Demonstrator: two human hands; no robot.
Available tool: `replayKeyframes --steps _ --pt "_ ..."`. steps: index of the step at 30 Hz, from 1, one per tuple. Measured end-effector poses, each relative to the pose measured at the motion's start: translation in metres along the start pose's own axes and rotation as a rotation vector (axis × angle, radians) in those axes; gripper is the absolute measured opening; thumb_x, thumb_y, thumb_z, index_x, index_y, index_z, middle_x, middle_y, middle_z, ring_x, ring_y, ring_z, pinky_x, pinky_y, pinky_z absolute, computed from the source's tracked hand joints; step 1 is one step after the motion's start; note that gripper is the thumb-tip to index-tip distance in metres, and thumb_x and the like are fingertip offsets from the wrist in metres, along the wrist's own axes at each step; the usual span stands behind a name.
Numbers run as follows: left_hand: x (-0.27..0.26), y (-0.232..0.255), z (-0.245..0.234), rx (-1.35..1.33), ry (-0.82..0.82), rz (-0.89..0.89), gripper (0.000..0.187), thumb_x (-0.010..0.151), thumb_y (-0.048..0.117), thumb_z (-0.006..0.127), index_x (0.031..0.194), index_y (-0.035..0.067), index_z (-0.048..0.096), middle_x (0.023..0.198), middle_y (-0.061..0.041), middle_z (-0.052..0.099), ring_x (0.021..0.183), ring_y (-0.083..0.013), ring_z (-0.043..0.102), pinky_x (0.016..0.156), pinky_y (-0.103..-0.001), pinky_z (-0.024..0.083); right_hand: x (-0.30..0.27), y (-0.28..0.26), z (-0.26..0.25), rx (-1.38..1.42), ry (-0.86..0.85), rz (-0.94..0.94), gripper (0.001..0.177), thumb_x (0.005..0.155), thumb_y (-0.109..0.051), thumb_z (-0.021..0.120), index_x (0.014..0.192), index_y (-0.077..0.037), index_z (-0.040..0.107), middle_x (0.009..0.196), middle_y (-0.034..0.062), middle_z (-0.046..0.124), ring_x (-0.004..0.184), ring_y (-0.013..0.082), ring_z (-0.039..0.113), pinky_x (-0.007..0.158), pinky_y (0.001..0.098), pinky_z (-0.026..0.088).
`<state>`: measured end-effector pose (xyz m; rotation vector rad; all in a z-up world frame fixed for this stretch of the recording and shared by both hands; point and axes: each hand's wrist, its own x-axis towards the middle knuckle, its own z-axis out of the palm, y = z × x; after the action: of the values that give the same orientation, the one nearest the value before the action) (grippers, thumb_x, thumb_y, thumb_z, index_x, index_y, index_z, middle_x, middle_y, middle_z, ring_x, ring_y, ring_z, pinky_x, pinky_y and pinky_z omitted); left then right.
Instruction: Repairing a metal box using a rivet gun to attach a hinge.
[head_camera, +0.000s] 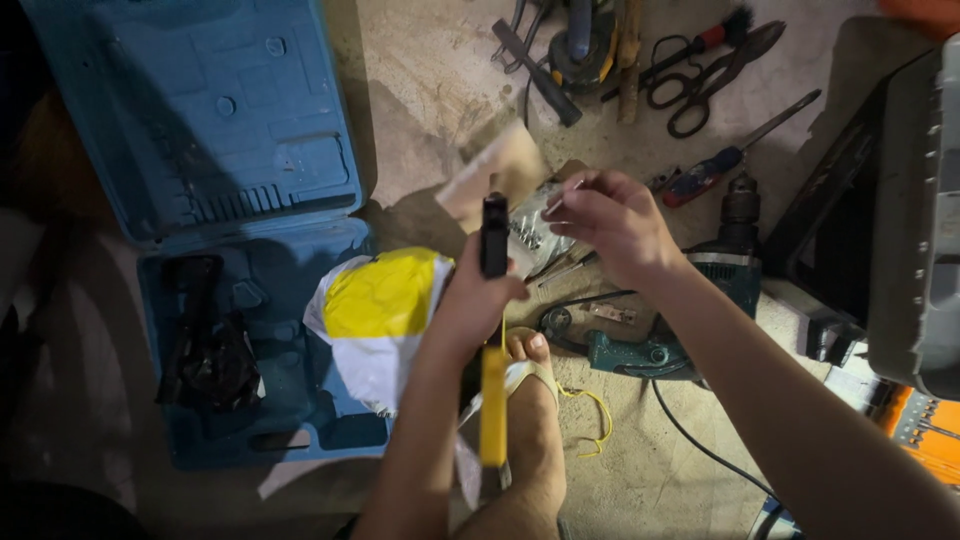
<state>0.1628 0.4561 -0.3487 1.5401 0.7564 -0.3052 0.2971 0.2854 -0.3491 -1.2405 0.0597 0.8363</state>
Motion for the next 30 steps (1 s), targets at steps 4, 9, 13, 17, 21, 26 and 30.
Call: replayKeyframes --steps 4,9,13,17,21,26,30 --pt "-0.050 0.061 -0.016 -0.416 -0.354 0.151 0.068 0.077 -0.006 0.066 0.142 0.008 0.050 0.109 -0.010 0.064 0.097 -0.0200 0.064 0.086 -0.035 0.055 -0.043 -0.056 0.016 -0.010 -0.008 -0.117 0.016 0.097 -0.008 0.061 0.112 -0.002 0.061 0.103 0.0084 0.068 0.095 0.0210 0.071 0.085 0.0391 0.061" --pt "-0.106 0.163 -0.009 -0.370 -0.647 0.226 0.076 0.077 -0.008 0.062 0.149 0.012 0.048 0.116 -0.010 0.069 0.100 -0.0197 0.069 0.090 -0.033 0.055 -0.126 -0.131 0.004 -0.363 0.090 -0.381 0.025 0.101 -0.008 0.061 0.124 -0.001 0.069 0.091 0.0094 0.070 0.079 0.0151 0.067 0.074 0.0284 0.057" --pt "-0.128 0.219 0.030 -0.236 -0.781 0.290 0.054 0.086 -0.002 0.066 0.139 0.002 0.056 0.109 -0.011 0.074 0.103 -0.0217 0.072 0.095 -0.035 0.056 -0.186 -0.178 -0.032 -0.325 0.291 -0.610 0.019 0.096 -0.002 0.069 0.114 0.003 0.071 0.094 0.0096 0.073 0.083 0.0128 0.069 0.078 0.0266 0.058" --pt "-0.168 0.280 0.081 0.242 -0.802 0.433 0.035 0.093 0.008 0.072 0.125 -0.001 0.066 0.105 -0.008 0.078 0.102 -0.0176 0.073 0.094 -0.032 0.056 -0.244 -0.210 -0.077 -0.224 0.363 -0.772 0.016 0.097 0.000 0.068 0.112 0.002 0.070 0.103 0.0080 0.074 0.091 0.0131 0.071 0.085 0.0293 0.060" --pt "-0.204 0.304 0.140 0.437 -0.874 0.496 0.035 0.091 0.014 0.074 0.122 0.000 0.067 0.102 -0.010 0.077 0.098 -0.0179 0.072 0.091 -0.033 0.056 -0.300 -0.212 -0.124 -0.262 0.379 -0.836 0.015 0.097 0.001 0.067 0.112 0.003 0.069 0.100 0.0089 0.073 0.094 0.0150 0.073 0.089 0.0310 0.062" --pt "-0.243 0.293 0.204 0.066 -1.097 0.330 0.047 0.084 0.017 0.076 0.125 -0.001 0.063 0.102 -0.014 0.076 0.101 -0.0245 0.074 0.094 -0.040 0.057 -0.381 -0.224 -0.164 -0.149 0.334 -0.890 0.024 0.092 0.006 0.066 0.117 0.006 0.065 0.104 0.0091 0.075 0.098 0.0200 0.075 0.092 0.0374 0.064" --pt "-0.263 0.271 0.242 0.049 -1.130 0.298 0.051 0.081 0.019 0.079 0.124 -0.002 0.062 0.104 -0.017 0.077 0.104 -0.0267 0.074 0.100 -0.040 0.056 -0.436 -0.225 -0.182 -0.186 0.316 -0.826 0.043 0.084 0.008 0.067 0.128 0.004 0.064 0.096 0.0042 0.070 0.096 0.0208 0.077 0.087 0.0379 0.065"
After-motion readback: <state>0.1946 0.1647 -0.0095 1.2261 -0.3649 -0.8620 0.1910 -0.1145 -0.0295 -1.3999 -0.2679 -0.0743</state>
